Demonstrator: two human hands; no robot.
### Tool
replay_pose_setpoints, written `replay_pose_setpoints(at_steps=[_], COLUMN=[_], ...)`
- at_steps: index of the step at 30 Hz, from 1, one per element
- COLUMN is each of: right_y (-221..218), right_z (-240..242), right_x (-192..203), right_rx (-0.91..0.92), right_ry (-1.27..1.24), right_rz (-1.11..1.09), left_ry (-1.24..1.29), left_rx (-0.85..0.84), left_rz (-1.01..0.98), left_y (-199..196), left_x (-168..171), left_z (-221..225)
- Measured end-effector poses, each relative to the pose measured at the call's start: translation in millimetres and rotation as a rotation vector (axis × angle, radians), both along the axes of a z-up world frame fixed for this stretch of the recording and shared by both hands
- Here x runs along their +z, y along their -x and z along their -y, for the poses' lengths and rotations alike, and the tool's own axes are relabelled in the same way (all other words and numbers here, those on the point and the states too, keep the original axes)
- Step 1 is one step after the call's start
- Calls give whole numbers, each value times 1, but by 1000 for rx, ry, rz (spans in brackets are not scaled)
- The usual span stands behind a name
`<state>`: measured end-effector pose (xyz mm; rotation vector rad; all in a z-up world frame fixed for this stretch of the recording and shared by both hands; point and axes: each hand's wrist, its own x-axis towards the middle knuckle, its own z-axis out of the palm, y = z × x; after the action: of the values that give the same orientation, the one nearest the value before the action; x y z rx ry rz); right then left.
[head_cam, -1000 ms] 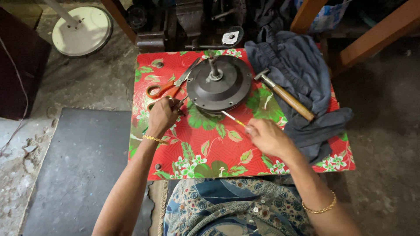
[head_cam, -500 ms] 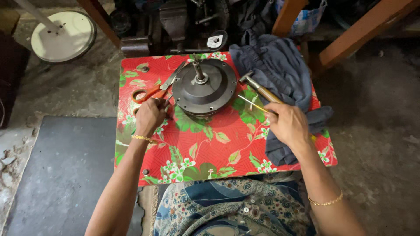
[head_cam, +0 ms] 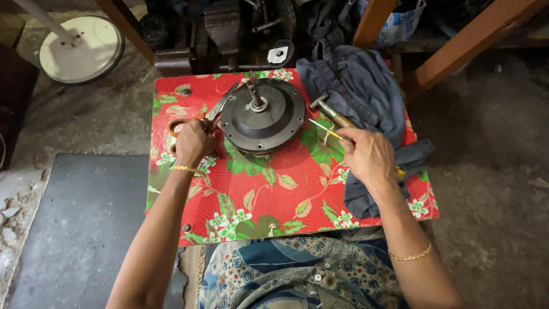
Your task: The person uses a screwdriver to loosen and remove screws from the end cap of an electrical motor. They then use a hammer to gently tap the end cap to loosen it from the motor body.
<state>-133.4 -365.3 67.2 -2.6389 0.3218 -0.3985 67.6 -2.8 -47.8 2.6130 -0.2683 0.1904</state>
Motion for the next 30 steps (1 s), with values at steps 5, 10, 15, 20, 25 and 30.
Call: replay_pose_setpoints(at_steps=[5, 10, 15, 20, 25, 30], right_y=[10, 10, 11, 11, 8, 11], right_z=[0, 4, 1, 6, 10, 17], right_x=[-2, 2, 2, -1, -10, -18], right_rx=[13, 16, 61, 6, 27, -5], right_ry=[-36, -51, -71, -56, -20, 20], right_rz=[22, 34, 49, -14, -1, -27], left_ry=[-12, -54, -86, -42, -21, 159], left_rx=[19, -18, 0, -13, -59, -64], left_rz=[-3, 24, -39, -21, -75, -143], left_y=[-17, -33, -47, -45, -42, -35], left_x=[-6, -2, -1, 2, 3, 16], left_z=[7, 13, 19, 23, 18, 19])
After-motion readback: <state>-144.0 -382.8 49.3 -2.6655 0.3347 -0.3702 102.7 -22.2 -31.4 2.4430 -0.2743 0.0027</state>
